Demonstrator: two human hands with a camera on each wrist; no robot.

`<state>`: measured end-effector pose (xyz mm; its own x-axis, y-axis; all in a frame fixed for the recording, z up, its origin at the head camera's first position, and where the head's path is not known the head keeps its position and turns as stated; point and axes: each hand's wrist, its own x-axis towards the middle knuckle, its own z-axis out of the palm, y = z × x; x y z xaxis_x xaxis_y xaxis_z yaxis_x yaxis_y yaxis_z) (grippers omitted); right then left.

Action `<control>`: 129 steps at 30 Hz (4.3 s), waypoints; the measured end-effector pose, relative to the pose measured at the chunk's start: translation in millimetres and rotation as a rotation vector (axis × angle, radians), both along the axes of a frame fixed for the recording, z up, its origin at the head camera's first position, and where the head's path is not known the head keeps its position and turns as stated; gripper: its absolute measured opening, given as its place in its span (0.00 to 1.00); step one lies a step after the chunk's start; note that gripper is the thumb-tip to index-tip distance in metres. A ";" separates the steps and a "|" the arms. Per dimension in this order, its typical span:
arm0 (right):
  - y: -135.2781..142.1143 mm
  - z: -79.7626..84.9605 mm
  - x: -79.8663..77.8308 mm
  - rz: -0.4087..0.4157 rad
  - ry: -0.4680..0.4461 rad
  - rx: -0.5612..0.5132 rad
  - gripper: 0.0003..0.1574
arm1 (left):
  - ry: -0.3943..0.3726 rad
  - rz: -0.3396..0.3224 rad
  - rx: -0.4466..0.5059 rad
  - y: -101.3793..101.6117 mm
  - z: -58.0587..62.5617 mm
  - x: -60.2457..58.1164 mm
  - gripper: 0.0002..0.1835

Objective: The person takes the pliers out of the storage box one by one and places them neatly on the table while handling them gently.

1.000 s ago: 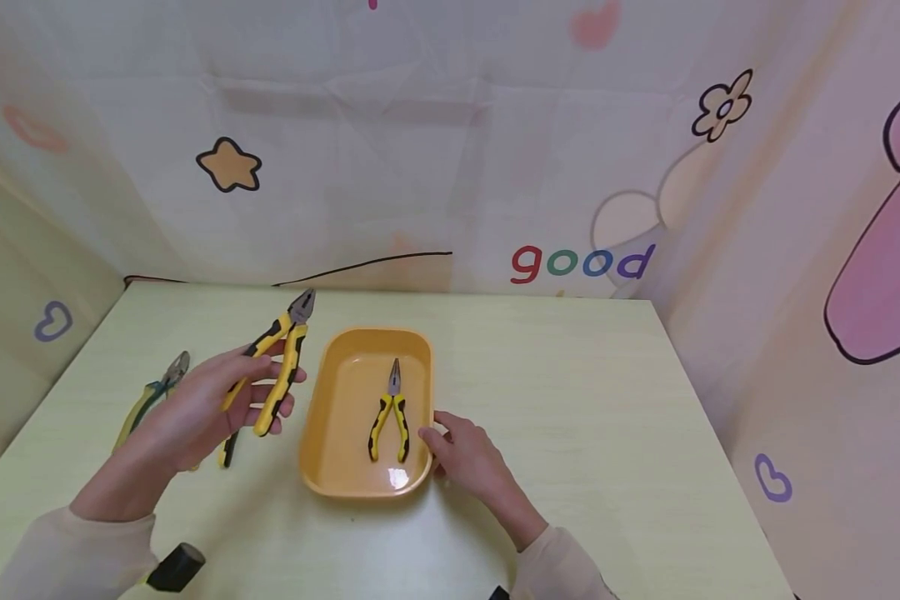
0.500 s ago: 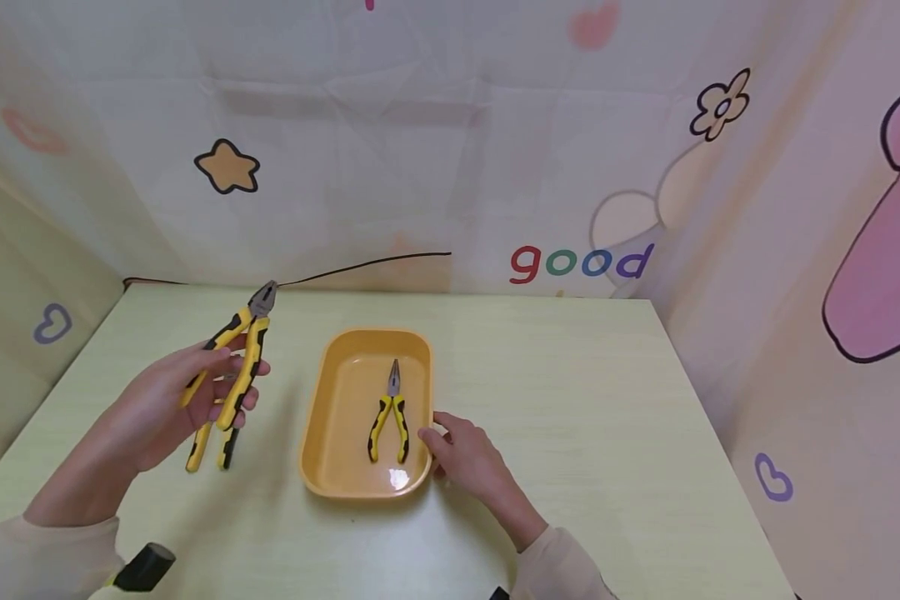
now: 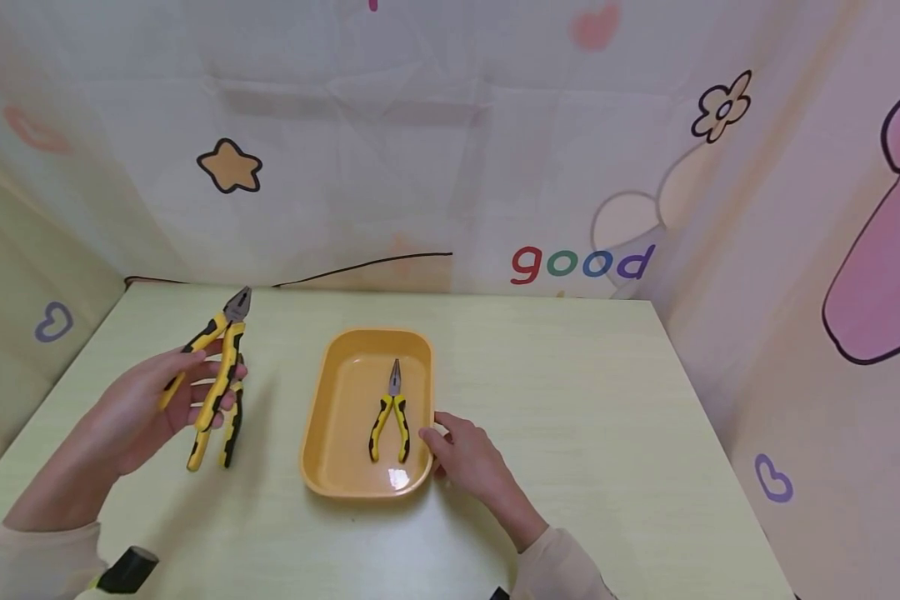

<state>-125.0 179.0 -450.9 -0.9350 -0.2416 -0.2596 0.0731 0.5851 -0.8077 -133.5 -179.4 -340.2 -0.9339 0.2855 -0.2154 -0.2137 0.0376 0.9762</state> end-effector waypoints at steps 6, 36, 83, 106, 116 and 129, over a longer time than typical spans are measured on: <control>0.5 -1.0 0.0 0.001 0.002 -0.007 0.25 | -0.017 0.008 0.004 -4.0 -3.9 0.5 0.21; 0.3 -2.4 -0.4 -0.015 -0.016 0.019 0.25 | -0.038 0.049 -0.165 -4.6 -30.5 -6.5 0.22; 1.0 -4.9 0.3 -0.013 -0.028 -0.003 0.26 | -0.059 0.079 -0.351 2.1 -56.0 -4.3 0.28; 2.5 -6.1 -0.9 0.002 -0.015 -0.025 0.26 | -0.056 0.083 -0.438 11.1 -65.6 -5.7 0.21; 2.2 -6.4 -1.3 0.000 -0.022 -0.022 0.26 | -0.045 0.054 -0.639 16.2 -75.0 -11.2 0.33; 1.7 -5.3 -2.2 0.001 -0.030 -0.018 0.26 | -0.011 0.047 -0.738 17.1 -92.3 -20.9 0.31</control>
